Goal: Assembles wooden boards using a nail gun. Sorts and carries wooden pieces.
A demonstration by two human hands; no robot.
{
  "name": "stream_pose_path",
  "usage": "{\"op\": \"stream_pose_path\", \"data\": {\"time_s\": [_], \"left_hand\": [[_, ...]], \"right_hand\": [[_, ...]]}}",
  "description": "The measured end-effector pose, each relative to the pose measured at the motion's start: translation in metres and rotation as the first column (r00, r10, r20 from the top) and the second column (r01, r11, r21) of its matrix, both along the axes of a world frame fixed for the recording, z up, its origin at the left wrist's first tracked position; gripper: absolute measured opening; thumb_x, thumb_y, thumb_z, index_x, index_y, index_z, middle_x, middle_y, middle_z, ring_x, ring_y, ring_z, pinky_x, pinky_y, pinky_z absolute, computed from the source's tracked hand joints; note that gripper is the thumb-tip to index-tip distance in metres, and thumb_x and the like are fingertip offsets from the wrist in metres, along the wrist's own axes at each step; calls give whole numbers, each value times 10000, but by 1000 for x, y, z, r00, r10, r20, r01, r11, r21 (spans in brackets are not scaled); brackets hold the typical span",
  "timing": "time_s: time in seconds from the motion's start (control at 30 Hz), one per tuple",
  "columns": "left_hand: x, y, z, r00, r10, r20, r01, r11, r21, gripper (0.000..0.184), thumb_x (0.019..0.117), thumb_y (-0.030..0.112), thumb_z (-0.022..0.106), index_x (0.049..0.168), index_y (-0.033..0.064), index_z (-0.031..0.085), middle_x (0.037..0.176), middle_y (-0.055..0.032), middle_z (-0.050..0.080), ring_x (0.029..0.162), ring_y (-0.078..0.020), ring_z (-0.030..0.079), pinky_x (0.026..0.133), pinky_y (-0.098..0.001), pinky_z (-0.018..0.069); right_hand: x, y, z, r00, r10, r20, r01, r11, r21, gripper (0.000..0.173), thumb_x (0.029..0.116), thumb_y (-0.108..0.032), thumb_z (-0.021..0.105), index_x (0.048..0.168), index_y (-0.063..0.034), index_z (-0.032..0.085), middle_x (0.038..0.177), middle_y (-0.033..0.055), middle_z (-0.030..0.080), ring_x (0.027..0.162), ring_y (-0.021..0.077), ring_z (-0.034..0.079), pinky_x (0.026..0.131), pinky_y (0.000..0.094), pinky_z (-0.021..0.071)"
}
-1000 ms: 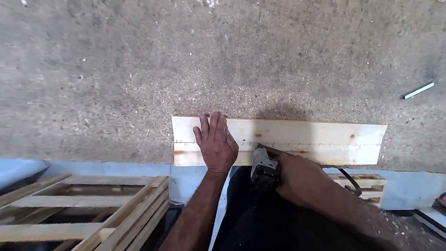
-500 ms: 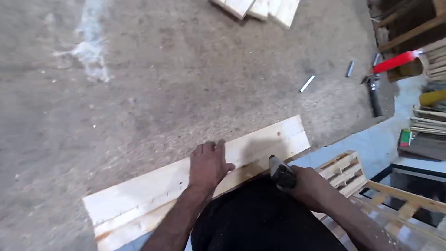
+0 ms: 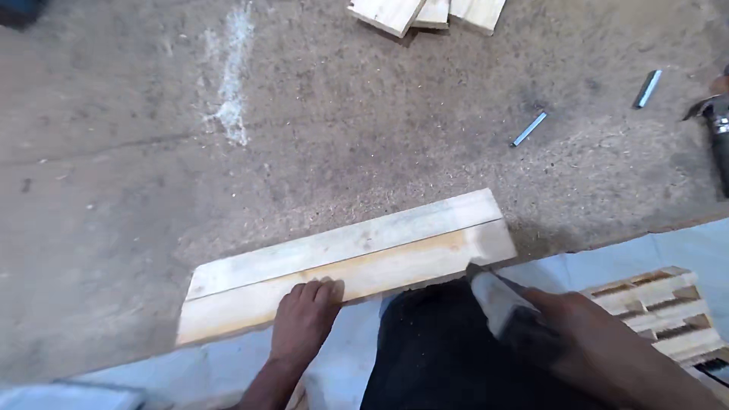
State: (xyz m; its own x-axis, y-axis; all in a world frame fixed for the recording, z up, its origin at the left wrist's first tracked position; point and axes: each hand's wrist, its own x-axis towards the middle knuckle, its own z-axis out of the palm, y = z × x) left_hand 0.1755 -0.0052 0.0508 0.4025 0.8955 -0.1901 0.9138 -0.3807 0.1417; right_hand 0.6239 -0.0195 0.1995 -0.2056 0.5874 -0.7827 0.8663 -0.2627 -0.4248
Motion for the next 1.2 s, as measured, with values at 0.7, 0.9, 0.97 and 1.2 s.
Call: {"op": "stream_pose_path", "data": {"time_s": [0.7,0.9,0.97,1.2], "left_hand": [[162,109,-95,954,180,239,-197,979,51,358,1029,402,463,1040,163,729,1099,-66,710,1069,-289,652,893,-505,504],[163,106,-97,953,187,238,-213,973,85,361,1013,395,459,1020,151,725,1089,-78,715,1058,-304,654,894,-507,494],[164,105,-97,952,198,232,-224,971,87,380,1011,406,448,1021,148,728,1088,-84,713,1056,-309,653,900,-517,490],[166,105,-97,955,213,207,-238,966,104,419,1002,426,419,1019,150,734,1075,-91,713,1035,-321,650,880,-531,478]], "right_hand": [[-99,108,-95,920,369,133,-288,865,-410,518,863,-417,696,1270,-116,583,1045,163,698,987,387,692,787,618,552],[-67,109,-93,912,385,143,-286,844,-453,503,887,-381,664,1301,-120,550,1045,158,694,990,383,695,785,604,557],[-57,109,-93,912,385,144,-285,844,-455,529,878,-390,672,1321,-129,546,1045,153,700,986,379,698,783,601,558],[-25,113,-94,916,383,122,-286,834,-473,515,887,-389,660,1313,-125,542,1043,161,696,989,385,695,782,605,554]]}}
